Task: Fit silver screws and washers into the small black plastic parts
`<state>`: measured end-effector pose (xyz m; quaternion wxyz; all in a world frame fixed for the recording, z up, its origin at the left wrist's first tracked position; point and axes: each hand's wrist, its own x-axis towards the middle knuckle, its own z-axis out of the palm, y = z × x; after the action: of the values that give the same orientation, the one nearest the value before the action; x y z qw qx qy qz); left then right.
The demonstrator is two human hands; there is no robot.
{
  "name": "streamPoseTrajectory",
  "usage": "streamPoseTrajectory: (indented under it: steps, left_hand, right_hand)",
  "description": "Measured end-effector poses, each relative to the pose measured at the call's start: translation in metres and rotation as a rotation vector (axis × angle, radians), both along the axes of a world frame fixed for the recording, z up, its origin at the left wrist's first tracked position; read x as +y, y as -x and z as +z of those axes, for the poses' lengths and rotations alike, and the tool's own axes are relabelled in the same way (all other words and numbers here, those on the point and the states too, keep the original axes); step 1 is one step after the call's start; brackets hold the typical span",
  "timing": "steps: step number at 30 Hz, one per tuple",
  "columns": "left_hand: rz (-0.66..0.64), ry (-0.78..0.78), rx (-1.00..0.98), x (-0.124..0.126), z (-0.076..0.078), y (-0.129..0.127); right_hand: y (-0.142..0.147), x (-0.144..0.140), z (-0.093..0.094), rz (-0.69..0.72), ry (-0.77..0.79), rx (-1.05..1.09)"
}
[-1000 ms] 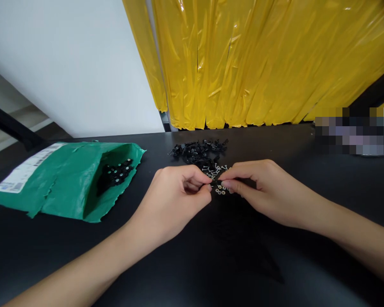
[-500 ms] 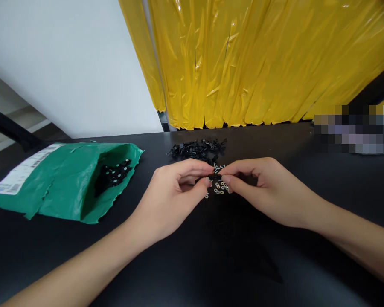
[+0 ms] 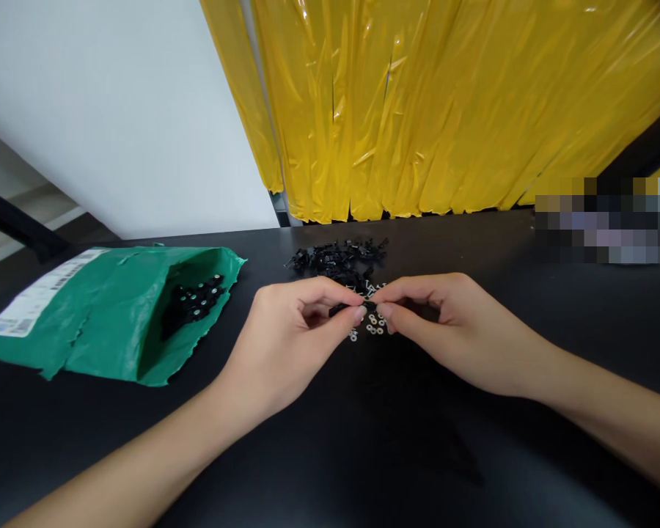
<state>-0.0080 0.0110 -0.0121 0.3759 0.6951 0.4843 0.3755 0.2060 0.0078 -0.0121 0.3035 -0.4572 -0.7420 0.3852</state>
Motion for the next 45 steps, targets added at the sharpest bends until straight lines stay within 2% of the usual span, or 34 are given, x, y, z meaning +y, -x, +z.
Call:
streamPoseTrajectory:
  steps: [5, 9, 13, 17, 22, 28, 33, 38, 45]
  left_hand:
    - [-0.016, -0.026, 0.019, -0.003, 0.003, 0.001]
    - [-0.048, 0.034, -0.02, -0.004, 0.007, 0.0]
    - [-0.1, 0.112, -0.125, -0.002, 0.012, 0.001]
    - [-0.096, 0.134, -0.162, 0.001, 0.016, 0.001]
    - [-0.118, 0.148, -0.203, 0.003, 0.013, 0.003]
    - [-0.23, 0.33, -0.45, 0.01, 0.007, 0.011]
    - [-0.279, 0.439, -0.422, 0.012, 0.006, 0.011]
    - [-0.284, 0.419, -0.415, 0.009, 0.002, 0.008]
    - [-0.216, 0.344, -0.39, 0.012, 0.001, 0.008]
  right_hand:
    - [0.003, 0.0, 0.002, 0.01, -0.048, -0.03]
    - [0.003, 0.0, 0.002, 0.065, -0.122, -0.061]
    - [-0.001, 0.0, 0.003, 0.083, -0.121, 0.013]
    - [-0.001, 0.0, 0.004, 0.079, -0.113, 0.063]
    - [-0.001, -0.001, 0.004, 0.056, -0.088, 0.085]
    - [-0.002, 0.0, 0.005, 0.008, -0.072, 0.096]
    - [-0.003, 0.001, 0.003, -0.027, -0.04, 0.116]
    - [-0.001, 0.0, 0.003, -0.05, -0.043, 0.126]
    - [0.002, -0.001, 0.001, -0.094, -0.114, 0.1]
